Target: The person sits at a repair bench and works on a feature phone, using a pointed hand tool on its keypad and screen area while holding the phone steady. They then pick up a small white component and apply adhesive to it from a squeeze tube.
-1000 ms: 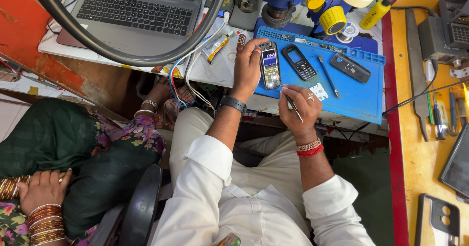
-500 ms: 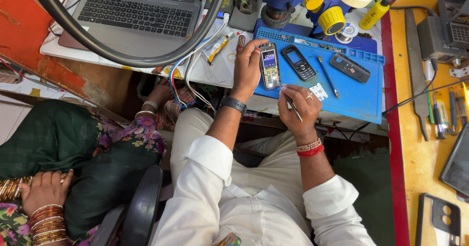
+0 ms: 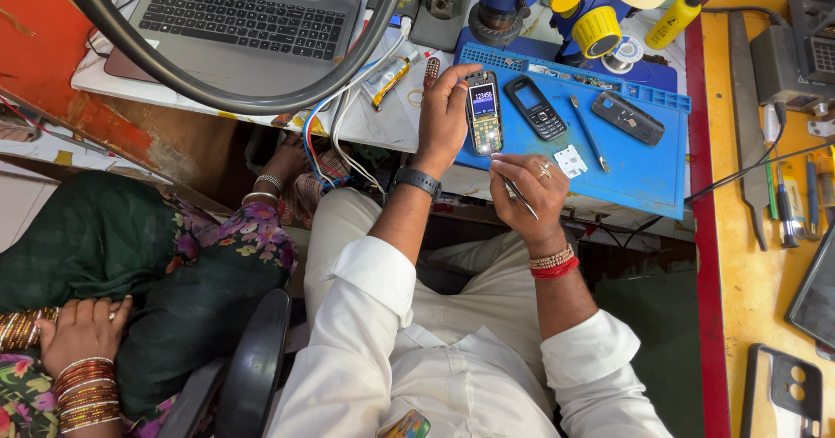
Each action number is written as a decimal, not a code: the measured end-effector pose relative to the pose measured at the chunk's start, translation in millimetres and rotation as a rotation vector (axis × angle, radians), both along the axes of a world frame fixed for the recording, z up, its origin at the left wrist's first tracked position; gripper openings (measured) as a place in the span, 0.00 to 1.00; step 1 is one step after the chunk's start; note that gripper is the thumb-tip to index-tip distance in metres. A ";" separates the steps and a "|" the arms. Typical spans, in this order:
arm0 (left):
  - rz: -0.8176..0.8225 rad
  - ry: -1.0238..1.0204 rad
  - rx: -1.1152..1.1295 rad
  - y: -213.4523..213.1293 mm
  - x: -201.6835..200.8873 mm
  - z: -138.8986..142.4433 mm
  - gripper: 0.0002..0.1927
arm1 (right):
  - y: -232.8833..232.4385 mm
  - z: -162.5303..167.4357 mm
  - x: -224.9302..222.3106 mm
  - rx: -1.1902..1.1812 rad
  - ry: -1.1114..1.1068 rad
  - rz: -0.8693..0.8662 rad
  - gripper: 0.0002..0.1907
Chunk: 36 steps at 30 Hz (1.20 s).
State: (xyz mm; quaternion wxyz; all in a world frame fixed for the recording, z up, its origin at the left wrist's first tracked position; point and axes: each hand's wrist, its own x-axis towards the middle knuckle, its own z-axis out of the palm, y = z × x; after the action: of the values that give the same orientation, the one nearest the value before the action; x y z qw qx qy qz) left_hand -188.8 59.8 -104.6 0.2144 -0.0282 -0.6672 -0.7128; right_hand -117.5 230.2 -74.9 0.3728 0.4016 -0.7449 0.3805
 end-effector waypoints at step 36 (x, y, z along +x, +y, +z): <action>0.020 0.018 -0.021 -1.1 2.6 1.5 0.17 | 3.8 -12.2 -4.3 -0.020 -0.018 -0.054 0.10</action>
State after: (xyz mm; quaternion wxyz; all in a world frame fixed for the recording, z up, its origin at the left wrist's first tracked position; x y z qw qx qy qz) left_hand -186.2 58.7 -103.1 0.2272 -0.0300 -0.6729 -0.7033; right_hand -121.8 234.0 -87.1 0.3802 0.3741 -0.7551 0.3811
